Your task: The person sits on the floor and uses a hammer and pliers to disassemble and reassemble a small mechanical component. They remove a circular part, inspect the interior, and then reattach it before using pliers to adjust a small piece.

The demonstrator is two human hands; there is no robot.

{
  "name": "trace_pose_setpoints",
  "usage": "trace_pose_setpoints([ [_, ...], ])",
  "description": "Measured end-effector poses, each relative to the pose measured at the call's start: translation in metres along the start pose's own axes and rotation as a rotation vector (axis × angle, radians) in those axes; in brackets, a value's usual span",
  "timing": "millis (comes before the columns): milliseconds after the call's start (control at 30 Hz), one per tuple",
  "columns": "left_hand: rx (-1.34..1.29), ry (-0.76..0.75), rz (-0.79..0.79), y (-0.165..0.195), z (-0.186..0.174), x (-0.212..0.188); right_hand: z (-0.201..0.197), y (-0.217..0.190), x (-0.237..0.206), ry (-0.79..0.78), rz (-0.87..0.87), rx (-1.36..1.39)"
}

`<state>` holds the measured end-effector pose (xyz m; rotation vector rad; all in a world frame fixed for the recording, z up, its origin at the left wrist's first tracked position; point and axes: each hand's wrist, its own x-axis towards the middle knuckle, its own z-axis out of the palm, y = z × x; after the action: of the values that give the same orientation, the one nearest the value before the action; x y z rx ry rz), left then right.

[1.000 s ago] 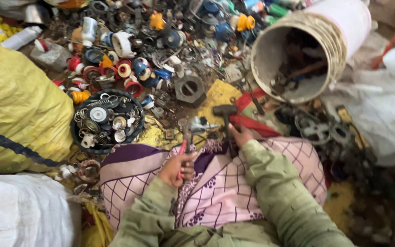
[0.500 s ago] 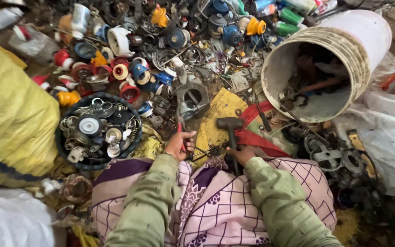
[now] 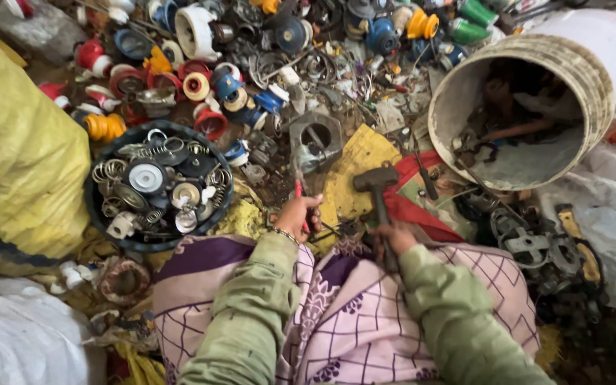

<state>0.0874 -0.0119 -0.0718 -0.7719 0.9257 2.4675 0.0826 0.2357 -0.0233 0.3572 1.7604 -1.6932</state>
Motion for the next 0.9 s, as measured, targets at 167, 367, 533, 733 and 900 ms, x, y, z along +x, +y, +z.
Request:
trace_pose_setpoints([
  [167, -0.035, -0.015, 0.006, 0.0, -0.005, 0.002, 0.015, -0.005, -0.026, 0.126, -0.436, -0.196],
  [367, -0.045, -0.047, -0.036, 0.003, -0.002, 0.0, 0.044, -0.077, -0.058, 0.332, -1.083, -0.521],
  [533, -0.067, 0.026, -0.065, 0.007, 0.004, -0.002, 0.068, -0.086, -0.022, 0.449, -1.15, -0.827],
  [733, 0.037, -0.009, -0.038, 0.007, 0.002, -0.004, 0.109, -0.065, 0.022, 0.305, -0.608, -1.066],
  [900, 0.083, -0.049, -0.031, 0.009, 0.005, -0.01, 0.109, -0.056, 0.005, 0.367, -0.759, -0.948],
])
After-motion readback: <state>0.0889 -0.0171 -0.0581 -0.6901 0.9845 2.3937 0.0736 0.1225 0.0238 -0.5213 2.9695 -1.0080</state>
